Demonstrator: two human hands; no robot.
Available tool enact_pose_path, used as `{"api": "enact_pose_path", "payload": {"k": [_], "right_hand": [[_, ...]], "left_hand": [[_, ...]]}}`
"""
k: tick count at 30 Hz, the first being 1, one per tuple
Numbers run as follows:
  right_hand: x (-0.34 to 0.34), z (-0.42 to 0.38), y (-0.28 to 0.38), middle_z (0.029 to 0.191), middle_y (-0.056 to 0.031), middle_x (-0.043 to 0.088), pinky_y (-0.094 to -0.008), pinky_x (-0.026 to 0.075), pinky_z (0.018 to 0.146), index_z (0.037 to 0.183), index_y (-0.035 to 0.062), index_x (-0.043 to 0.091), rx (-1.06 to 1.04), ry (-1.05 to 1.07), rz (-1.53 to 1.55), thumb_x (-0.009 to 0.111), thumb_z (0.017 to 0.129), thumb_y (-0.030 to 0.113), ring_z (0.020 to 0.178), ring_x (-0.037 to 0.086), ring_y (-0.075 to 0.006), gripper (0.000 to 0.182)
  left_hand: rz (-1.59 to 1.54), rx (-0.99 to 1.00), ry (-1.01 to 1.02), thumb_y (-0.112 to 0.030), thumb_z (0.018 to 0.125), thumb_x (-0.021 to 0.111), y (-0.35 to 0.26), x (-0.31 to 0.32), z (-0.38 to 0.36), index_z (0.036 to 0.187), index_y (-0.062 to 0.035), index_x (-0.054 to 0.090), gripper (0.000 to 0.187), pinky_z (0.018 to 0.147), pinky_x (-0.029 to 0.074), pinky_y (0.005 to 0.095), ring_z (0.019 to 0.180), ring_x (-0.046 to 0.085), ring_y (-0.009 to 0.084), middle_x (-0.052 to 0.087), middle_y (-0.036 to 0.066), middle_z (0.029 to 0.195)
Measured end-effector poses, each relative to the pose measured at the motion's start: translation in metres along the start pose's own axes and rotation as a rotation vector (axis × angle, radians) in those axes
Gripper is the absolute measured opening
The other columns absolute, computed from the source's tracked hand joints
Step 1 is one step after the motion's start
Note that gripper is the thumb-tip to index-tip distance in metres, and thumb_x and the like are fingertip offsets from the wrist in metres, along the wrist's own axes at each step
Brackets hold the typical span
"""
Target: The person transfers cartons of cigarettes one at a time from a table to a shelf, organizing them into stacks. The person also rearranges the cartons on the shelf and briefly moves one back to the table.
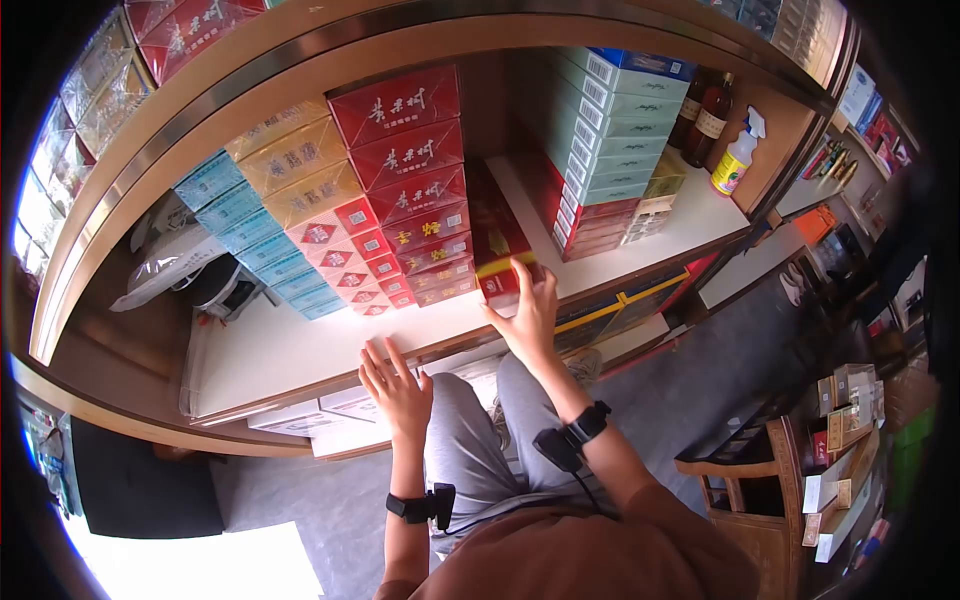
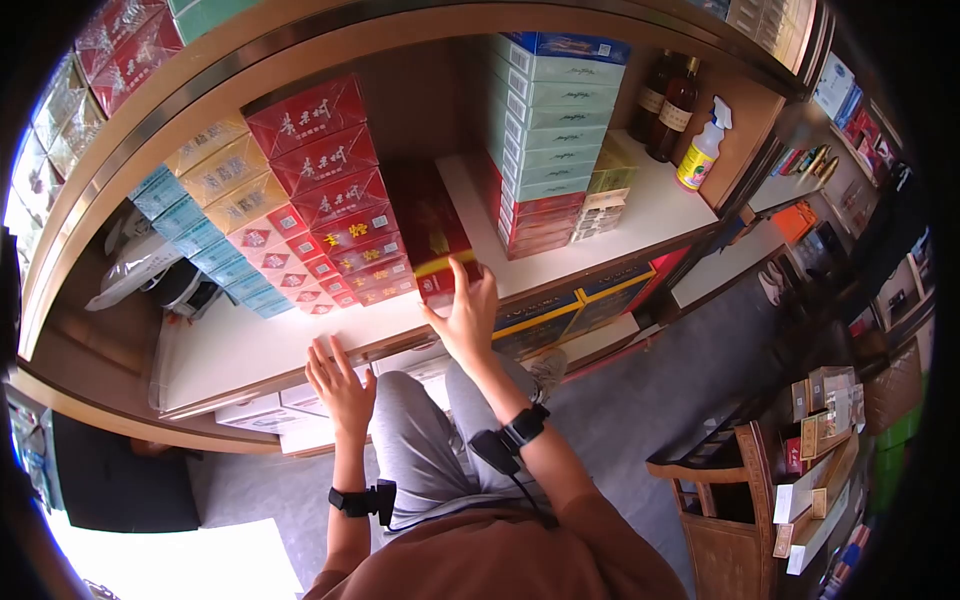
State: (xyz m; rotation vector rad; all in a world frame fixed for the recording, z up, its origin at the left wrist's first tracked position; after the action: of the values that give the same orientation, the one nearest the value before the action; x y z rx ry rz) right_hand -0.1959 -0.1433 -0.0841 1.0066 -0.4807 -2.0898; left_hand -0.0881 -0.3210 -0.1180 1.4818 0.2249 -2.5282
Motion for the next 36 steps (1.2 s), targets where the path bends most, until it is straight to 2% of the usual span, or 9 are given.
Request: {"api": "enact_pose_path", "payload": {"k": [5, 11, 13, 15, 19, 23, 24, 28, 36], "right_hand": [[0.025, 0.034, -0.023, 0.115, -0.0285, 0.029, -0.0433, 0.031, 0.092, 0.125, 0.0100, 0.033, 0.024, 0.171, 0.177, 0.071, 0.058, 0.016, 0.109, 0.033, -0.0420, 0.077], [0.020, 0.038, -0.024, 0.120, -0.0261, 0.028, -0.0418, 0.028, 0.094, 0.124, 0.0050, 0.033, 0.004, 0.146, 0.335, 0.067, 0.061, 0.012, 0.112, 0.032, -0.0379, 0.072], [-0.006, 0.052, 0.012, 0.120, -0.0220, 0.031, -0.0415, 0.028, 0.094, 0.122, 0.0034, 0.034, -0.041, -0.134, 0.276, 0.064, 0.064, 0.010, 0.113, 0.033, -0.0345, 0.066], [-0.021, 0.075, 0.055, 0.118, -0.0180, 0.036, -0.0402, 0.029, 0.093, 0.119, 0.0009, 0.035, -0.196, -0.221, 0.492, 0.063, 0.068, 0.010, 0.110, 0.037, -0.0318, 0.060], [-0.047, 0.119, 0.141, 0.121, -0.0187, 0.028, -0.0402, 0.030, 0.092, 0.123, 0.0010, 0.026, -0.434, -0.317, 0.488, 0.074, 0.060, 0.018, 0.111, 0.035, -0.0319, 0.081], [-0.030, 0.142, 0.173, 0.120, -0.0259, 0.020, -0.0481, 0.028, 0.090, 0.125, 0.0092, 0.025, -0.292, -0.302, 0.325, 0.076, 0.057, 0.023, 0.111, 0.027, -0.0411, 0.086], [-0.025, 0.144, 0.176, 0.119, -0.0284, 0.023, -0.0479, 0.031, 0.086, 0.125, 0.0118, 0.028, -0.271, -0.377, 0.208, 0.076, 0.054, 0.024, 0.103, 0.034, -0.0422, 0.087], [-0.025, 0.144, 0.166, 0.117, -0.0287, 0.026, -0.0475, 0.033, 0.082, 0.127, 0.0183, 0.028, -0.256, -0.371, 0.264, 0.074, 0.055, 0.025, 0.096, 0.038, -0.0405, 0.085], [-0.058, 0.164, 0.128, 0.107, -0.0186, 0.034, -0.0477, 0.038, 0.078, 0.122, 0.0156, 0.030, -0.237, -0.270, 0.419, 0.075, 0.051, 0.019, 0.097, 0.040, -0.0384, 0.084]], "left_hand": [[0.004, -0.022, -0.006, -0.025, 0.066, 0.059, -0.003, -0.001, 0.000, 0.129, 0.0008, 0.025, 0.076, 0.098, 0.020, 0.0483, 0.122, 0.022, 0.0389, 0.023, 0.026, 0.131], [0.001, -0.013, 0.005, -0.025, 0.066, 0.060, -0.001, -0.001, 0.000, 0.129, 0.0009, 0.026, 0.076, 0.098, 0.021, 0.0480, 0.122, 0.022, 0.0388, 0.023, 0.026, 0.131], [0.012, -0.012, -0.012, -0.025, 0.066, 0.060, 0.001, 0.001, 0.000, 0.128, 0.0009, 0.026, 0.076, 0.098, 0.021, 0.0479, 0.122, 0.022, 0.0388, 0.023, 0.026, 0.131], [0.024, -0.012, -0.018, -0.024, 0.066, 0.060, 0.000, 0.003, -0.001, 0.128, 0.0010, 0.026, 0.076, 0.098, 0.021, 0.0478, 0.121, 0.022, 0.0388, 0.023, 0.026, 0.131], [0.027, -0.020, -0.021, -0.025, 0.066, 0.060, -0.001, 0.002, -0.001, 0.128, 0.0010, 0.026, 0.076, 0.098, 0.021, 0.0477, 0.122, 0.022, 0.0387, 0.023, 0.027, 0.130], [0.019, -0.018, -0.001, -0.024, 0.065, 0.061, -0.001, 0.002, -0.003, 0.129, 0.0008, 0.025, 0.077, 0.098, 0.021, 0.0473, 0.122, 0.022, 0.0386, 0.023, 0.027, 0.130], [0.018, -0.013, 0.007, -0.024, 0.065, 0.062, -0.001, 0.001, -0.003, 0.129, 0.0006, 0.025, 0.078, 0.098, 0.021, 0.0472, 0.122, 0.022, 0.0386, 0.023, 0.027, 0.130], [0.007, -0.015, 0.037, -0.024, 0.067, 0.059, -0.001, -0.004, -0.002, 0.129, 0.0007, 0.024, 0.074, 0.099, 0.022, 0.0463, 0.122, 0.023, 0.0383, 0.024, 0.027, 0.130], [-0.019, -0.010, 0.016, -0.023, 0.067, 0.057, 0.000, -0.006, -0.001, 0.128, 0.0010, 0.025, 0.073, 0.099, 0.021, 0.0460, 0.122, 0.023, 0.0386, 0.024, 0.027, 0.130]]}}
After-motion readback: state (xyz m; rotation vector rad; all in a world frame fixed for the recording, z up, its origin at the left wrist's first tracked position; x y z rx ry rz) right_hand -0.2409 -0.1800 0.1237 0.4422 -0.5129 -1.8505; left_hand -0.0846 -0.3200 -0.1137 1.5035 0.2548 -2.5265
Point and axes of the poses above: each hand's wrist, its own z-axis towards the middle knuckle, its own x-axis out of the palm, y = z × x, the point moved 2 cm from there along z, towards the middle knuckle
